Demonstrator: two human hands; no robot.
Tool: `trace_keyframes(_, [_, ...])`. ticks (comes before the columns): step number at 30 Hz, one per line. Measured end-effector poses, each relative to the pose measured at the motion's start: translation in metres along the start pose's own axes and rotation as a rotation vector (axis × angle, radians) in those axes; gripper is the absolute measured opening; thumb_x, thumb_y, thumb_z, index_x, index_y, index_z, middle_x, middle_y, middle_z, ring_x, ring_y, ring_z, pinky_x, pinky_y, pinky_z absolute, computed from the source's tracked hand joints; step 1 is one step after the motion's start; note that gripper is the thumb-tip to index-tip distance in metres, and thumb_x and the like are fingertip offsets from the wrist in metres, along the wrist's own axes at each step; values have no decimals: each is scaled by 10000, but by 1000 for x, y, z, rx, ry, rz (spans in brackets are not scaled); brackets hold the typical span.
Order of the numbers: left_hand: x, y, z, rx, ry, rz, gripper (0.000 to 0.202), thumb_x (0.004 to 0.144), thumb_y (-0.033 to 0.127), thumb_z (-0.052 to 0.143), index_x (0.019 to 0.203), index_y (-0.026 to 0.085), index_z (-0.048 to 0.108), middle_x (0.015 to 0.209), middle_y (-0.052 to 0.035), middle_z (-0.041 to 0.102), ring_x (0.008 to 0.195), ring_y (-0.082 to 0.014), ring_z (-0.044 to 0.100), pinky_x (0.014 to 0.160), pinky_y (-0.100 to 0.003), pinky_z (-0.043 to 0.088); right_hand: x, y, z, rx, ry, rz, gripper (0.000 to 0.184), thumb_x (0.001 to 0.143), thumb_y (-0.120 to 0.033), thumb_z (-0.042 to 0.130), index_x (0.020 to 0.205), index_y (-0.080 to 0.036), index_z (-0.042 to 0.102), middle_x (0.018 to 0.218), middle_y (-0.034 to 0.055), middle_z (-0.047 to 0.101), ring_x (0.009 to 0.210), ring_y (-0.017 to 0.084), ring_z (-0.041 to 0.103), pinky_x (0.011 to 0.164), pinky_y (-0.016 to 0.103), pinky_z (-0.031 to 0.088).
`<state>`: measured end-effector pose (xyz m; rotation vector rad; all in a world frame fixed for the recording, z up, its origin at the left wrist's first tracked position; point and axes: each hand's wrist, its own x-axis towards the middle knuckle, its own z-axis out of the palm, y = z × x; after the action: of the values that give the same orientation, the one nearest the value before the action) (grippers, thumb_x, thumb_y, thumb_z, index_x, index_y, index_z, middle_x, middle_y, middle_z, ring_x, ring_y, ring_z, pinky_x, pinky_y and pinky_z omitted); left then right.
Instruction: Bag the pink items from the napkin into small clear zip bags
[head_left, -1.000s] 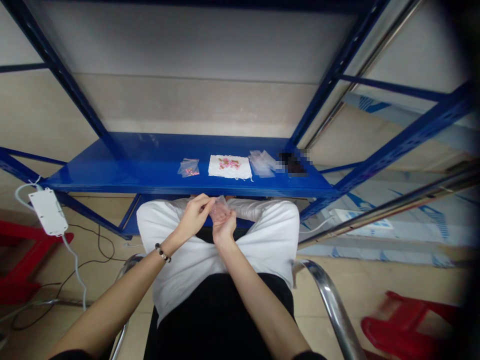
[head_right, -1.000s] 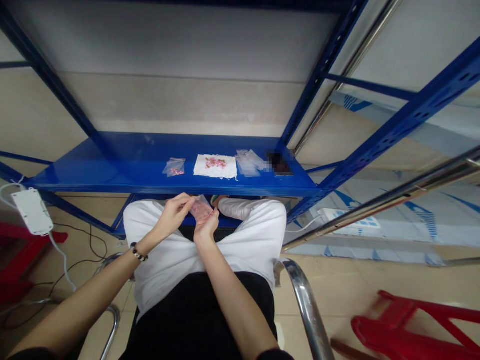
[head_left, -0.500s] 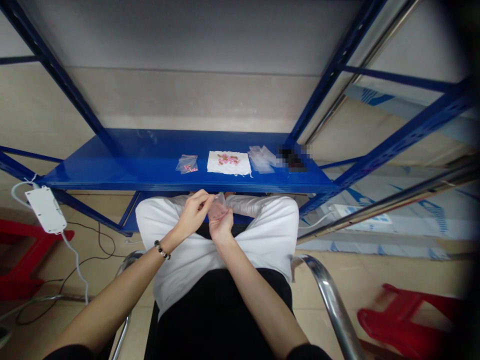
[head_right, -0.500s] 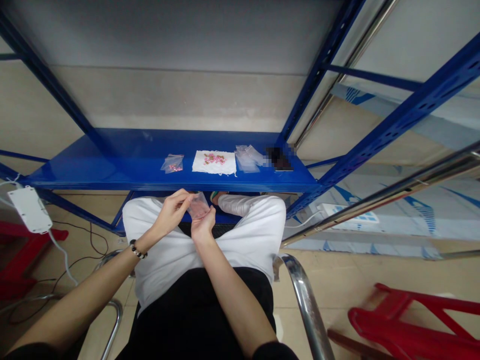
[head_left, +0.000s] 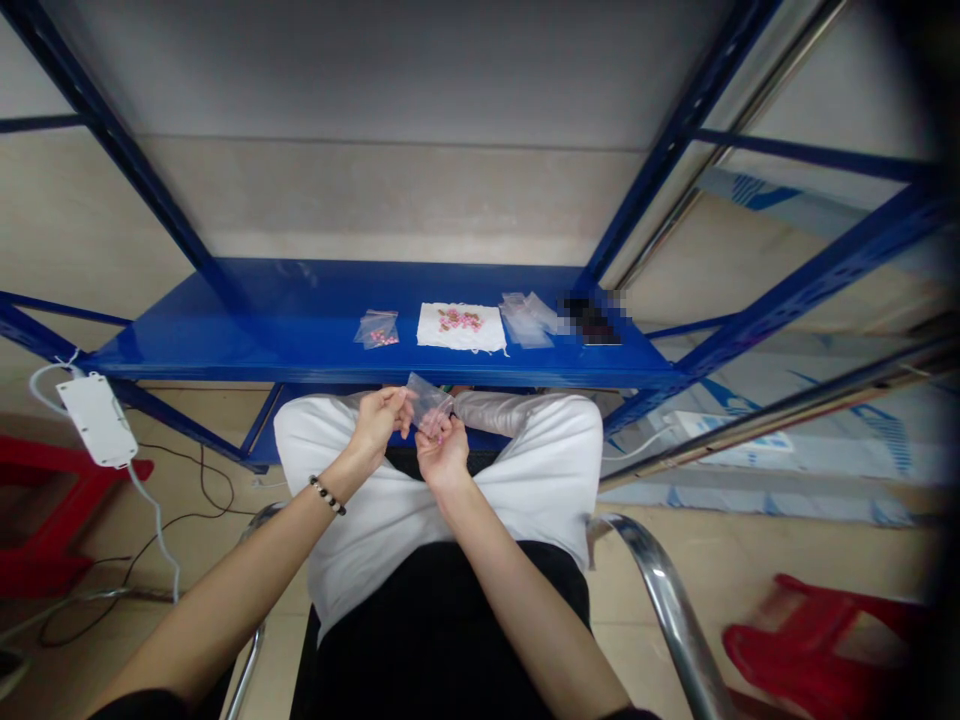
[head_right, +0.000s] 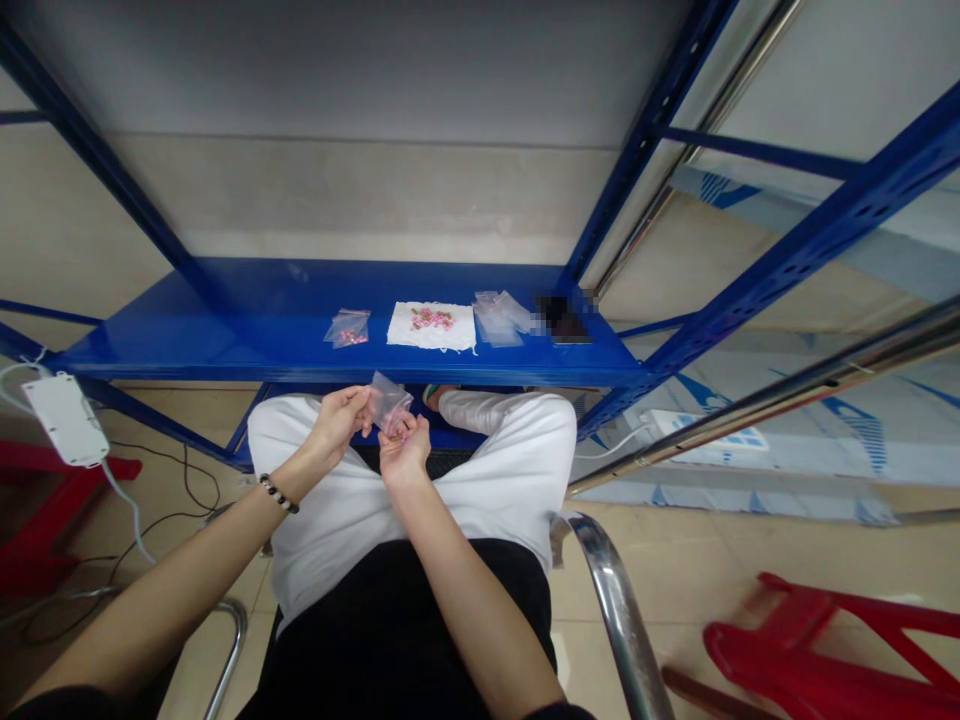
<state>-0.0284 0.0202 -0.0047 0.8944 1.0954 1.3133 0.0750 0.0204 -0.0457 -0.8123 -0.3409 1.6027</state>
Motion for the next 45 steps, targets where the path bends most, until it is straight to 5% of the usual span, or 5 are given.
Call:
trace_keyframes(6, [-5,-4,8,-78,-44,-84,320,784,416,725,837,112,640,542,32,521,398,-55,431,374,-173,322,-9,-8,10,233,77,222,354,970,-248,286,648,-205,426,456,-51,415,312,78,329,288,162,241])
trace_keyframes(11, [-8,12,10,272,-48,194,331,865,468,608,885,143,671,564,17,558,385,-72,426,378,-199,299,-13,-15,16,265,155,152,333,974,-237,293,831,-184,589,693,40,683,566,135,642,452,214,484])
trace_keyframes(24, [-21,34,8,731,-253,601,240,944,305,516,939,186,724,806,-59,626,754,-165,558,749,-247,414,-8,-12,4,165,144,126,474,973,-349,231,809,-172,639,734,93,729,634,195,684,467,269,470])
trace_keyframes(31, [-23,37,4,846,-372,642,409,984,244,381,1342,190,572,1115,-108,639,999,-205,585,903,-324,441,-11,-17,8,283,200,192,488,975,-319,183,801,-172,615,698,64,705,564,157,646,441,231,427])
trace_keyframes(45, [-25,28,11,769,-360,713,292,973,219,463,1170,197,677,905,-62,618,806,-147,567,726,-258,438,-11,-19,9,268,316,62,235,936,-290,329,789,-199,489,597,-31,549,428,106,490,309,179,217])
